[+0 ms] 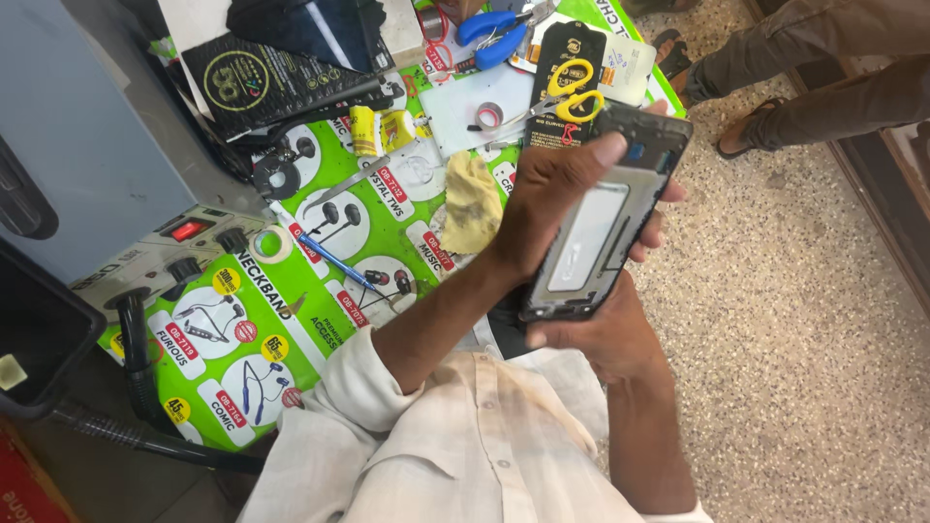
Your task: The person uses a blue screwdriver to unscrew and remove components from the back of a disassembled smartphone. They then use a yellow cloth to wipe the internal surfaces of the phone chassis and inspect the device.
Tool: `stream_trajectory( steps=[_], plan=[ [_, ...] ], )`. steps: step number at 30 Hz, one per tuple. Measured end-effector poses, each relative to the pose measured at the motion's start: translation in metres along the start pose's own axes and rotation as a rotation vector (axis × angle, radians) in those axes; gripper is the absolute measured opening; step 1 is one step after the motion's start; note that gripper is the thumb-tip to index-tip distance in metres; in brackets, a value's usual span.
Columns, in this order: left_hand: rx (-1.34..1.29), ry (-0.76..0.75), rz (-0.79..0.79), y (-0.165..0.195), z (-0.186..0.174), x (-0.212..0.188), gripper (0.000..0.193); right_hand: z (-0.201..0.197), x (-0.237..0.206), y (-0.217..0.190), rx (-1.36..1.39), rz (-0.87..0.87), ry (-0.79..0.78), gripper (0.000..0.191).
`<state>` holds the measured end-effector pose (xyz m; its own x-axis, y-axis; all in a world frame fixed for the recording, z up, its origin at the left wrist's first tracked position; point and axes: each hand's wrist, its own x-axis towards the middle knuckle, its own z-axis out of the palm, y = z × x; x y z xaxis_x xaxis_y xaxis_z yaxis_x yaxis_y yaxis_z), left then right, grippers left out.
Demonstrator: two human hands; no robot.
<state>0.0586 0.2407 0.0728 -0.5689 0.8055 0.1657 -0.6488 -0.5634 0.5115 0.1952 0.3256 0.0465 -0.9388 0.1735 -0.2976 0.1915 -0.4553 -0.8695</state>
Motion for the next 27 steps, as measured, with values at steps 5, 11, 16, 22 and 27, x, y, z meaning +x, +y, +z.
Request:
stream_trajectory(
  steps=[5,11,16,22,27],
  plan=[
    [-0.058,0.010,-0.027,0.007,-0.002,-0.002,0.059,-0.006,-0.006,-0.005,0.006,0.090,-0.076,0.052],
    [0.001,-0.007,-0.002,0.003,-0.006,0.000,0.056,-0.010,-0.003,0.004,-0.003,0.044,-0.034,0.041],
    [0.137,-0.008,0.027,-0.003,-0.010,0.000,0.049,-0.014,0.001,0.014,-0.045,0.014,-0.002,0.032],
    [0.148,-0.022,0.002,-0.003,-0.010,-0.001,0.047,-0.012,0.002,0.015,-0.027,0.010,-0.027,0.035],
    [0.122,-0.072,-0.019,-0.001,-0.008,-0.003,0.052,-0.009,0.000,0.008,-0.083,0.048,0.018,0.049]
  ],
)
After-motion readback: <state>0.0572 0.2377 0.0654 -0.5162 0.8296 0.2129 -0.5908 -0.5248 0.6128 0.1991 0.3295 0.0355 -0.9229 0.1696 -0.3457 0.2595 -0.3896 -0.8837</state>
